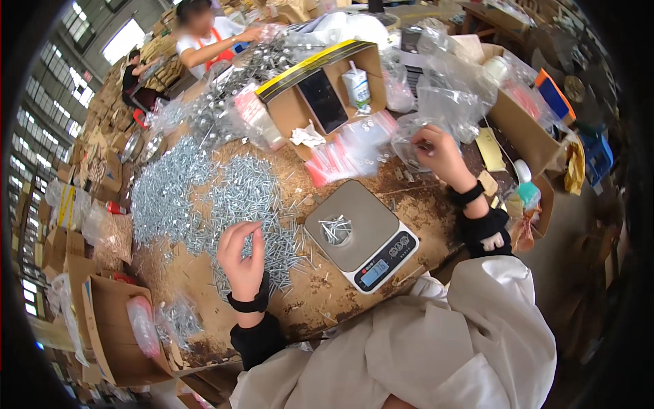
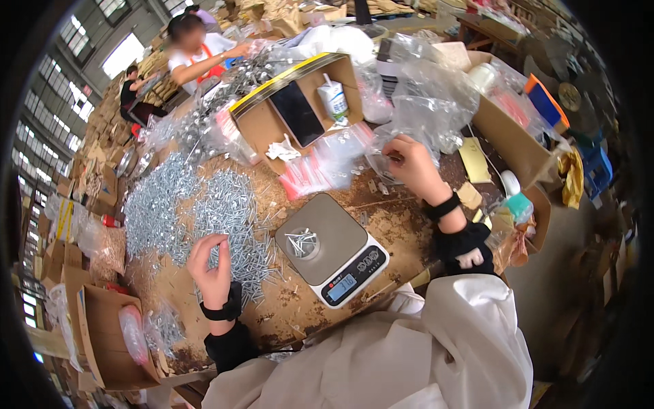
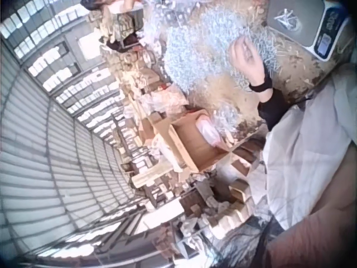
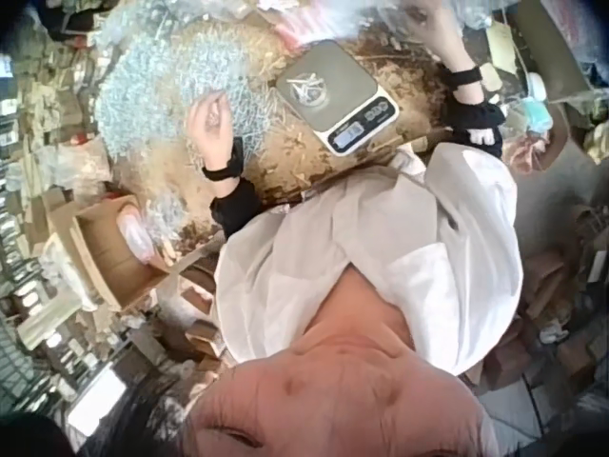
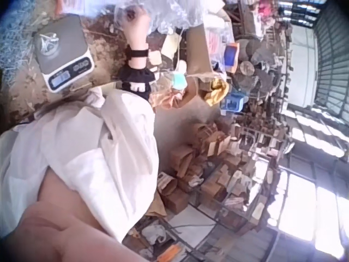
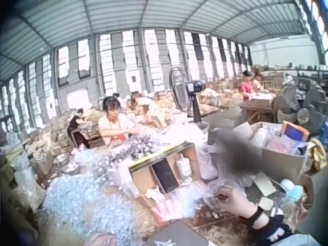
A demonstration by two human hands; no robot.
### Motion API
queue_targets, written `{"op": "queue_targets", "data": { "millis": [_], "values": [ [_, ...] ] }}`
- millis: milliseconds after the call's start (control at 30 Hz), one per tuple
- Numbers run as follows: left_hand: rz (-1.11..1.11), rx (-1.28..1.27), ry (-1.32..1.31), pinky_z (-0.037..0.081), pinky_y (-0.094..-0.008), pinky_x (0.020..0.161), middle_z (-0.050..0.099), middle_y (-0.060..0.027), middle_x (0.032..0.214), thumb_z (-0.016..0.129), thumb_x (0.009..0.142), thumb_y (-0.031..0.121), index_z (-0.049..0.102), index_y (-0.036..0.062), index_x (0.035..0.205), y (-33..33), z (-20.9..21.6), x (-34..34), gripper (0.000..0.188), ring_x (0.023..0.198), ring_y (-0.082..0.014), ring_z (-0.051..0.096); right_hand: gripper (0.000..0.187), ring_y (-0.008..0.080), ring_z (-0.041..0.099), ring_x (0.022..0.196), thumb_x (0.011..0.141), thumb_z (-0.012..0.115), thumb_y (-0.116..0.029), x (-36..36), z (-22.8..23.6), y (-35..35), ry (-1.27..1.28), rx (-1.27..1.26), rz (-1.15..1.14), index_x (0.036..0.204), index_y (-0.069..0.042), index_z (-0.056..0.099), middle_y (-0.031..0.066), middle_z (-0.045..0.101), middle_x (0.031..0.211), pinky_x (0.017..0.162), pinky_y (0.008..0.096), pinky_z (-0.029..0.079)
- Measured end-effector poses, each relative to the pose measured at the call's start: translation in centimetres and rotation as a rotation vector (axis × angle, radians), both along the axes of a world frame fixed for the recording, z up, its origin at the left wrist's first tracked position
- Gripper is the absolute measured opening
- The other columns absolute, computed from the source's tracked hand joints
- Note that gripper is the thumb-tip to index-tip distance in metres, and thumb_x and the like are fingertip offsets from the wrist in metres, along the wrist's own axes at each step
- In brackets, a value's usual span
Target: The person repeatedly scoops metal screws from a large pile on a table, places them on a digital scale, and then transfers the weighed screws into small plastic bags. The person continues this cycle of weighing and bagging throughout the clip.
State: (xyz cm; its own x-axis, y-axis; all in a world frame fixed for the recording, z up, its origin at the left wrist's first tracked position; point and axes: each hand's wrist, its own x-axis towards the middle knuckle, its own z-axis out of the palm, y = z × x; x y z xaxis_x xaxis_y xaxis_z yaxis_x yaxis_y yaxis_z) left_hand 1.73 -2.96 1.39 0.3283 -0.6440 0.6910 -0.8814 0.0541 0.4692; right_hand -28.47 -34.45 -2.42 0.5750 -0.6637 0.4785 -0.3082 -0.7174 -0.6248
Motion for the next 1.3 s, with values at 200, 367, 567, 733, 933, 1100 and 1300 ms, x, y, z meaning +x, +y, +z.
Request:
{"op": "queue_targets", "data": {
  "millis": [200,367,567,733,933,1100,1300],
  "values": [
    [0.005,0.028,0.023,0.051,-0.0335,0.078,0.070,-0.0124,0.092,0.069,0.085,-0.003,0.070,-0.0003,0.092,-0.5,-0.7,0.0,0.008,0.085,-0.0266,0.067,0.023,0.0191,0.065,0.089,0.077,0.063,0.010,5.0,6.7,7.1,-0.015,0.236,0.647,0.098,0.001,0.065,0.0080,0.063,0.101,0.072,0.0290,0.054],
    [-0.009,-0.004,-0.035,0.051,-0.0350,0.070,0.070,-0.0098,0.087,0.071,0.081,-0.002,0.071,0.0032,0.091,-0.9,-0.9,0.5,0.011,0.078,-0.0275,0.066,0.030,0.0248,0.064,0.092,0.074,0.067,0.010,9.0,6.4,10.6,0.099,0.185,0.936,0.102,-0.001,0.067,0.0095,0.064,0.103,0.080,0.0354,0.053],
    [0.011,0.035,0.053,0.051,-0.0302,0.073,0.069,-0.0093,0.088,0.070,0.085,-0.002,0.071,0.0006,0.094,-0.3,-0.8,0.5,0.010,0.079,-0.0209,0.065,0.029,0.0227,0.063,0.090,0.074,0.065,0.011,8.9,7.1,10.0,-0.010,0.347,0.884,0.100,-0.001,0.069,0.0104,0.062,0.101,0.077,0.0343,0.053],
    [0.065,0.005,0.063,0.050,-0.0318,0.065,0.069,-0.0088,0.084,0.070,0.082,-0.002,0.072,0.0033,0.092,-0.1,-0.7,0.5,0.012,0.072,-0.0228,0.064,0.019,0.0174,0.063,0.094,0.082,0.059,0.005,7.9,6.5,5.1,-0.047,0.188,0.585,0.096,-0.003,0.068,0.0062,0.065,0.097,0.075,0.0273,0.050],
    [0.198,-0.057,0.130,0.043,-0.0272,0.060,0.066,-0.0057,0.082,0.068,0.084,-0.004,0.071,0.0014,0.097,-0.1,-1.0,1.1,0.015,0.066,-0.0136,0.055,0.040,0.0182,0.062,0.100,0.090,0.061,-0.005,6.6,1.0,-2.4,0.209,0.055,0.416,0.130,-0.008,0.063,0.0109,0.058,0.127,0.080,0.0297,0.052],
    [0.122,0.081,0.095,0.043,-0.0282,0.063,0.063,-0.0058,0.084,0.071,0.084,0.000,0.072,0.0036,0.103,-0.2,-1.2,1.1,0.020,0.071,-0.0153,0.055,0.050,0.0383,0.036,0.144,0.092,0.062,-0.010,6.5,-2.0,-3.6,0.454,0.059,0.349,0.142,-0.015,0.056,0.0199,0.041,0.155,0.119,0.0449,0.029],
    [-0.067,0.174,0.058,0.047,-0.0313,0.073,0.066,-0.0076,0.091,0.073,0.083,0.002,0.074,0.0037,0.095,-1.5,-0.9,-0.5,0.012,0.081,-0.0208,0.060,0.035,0.0410,0.057,0.120,0.088,0.062,-0.010,6.9,-3.0,-3.4,0.403,-0.212,0.319,0.122,-0.006,0.068,0.0208,0.059,0.135,0.102,0.0429,0.046]
  ]
}}
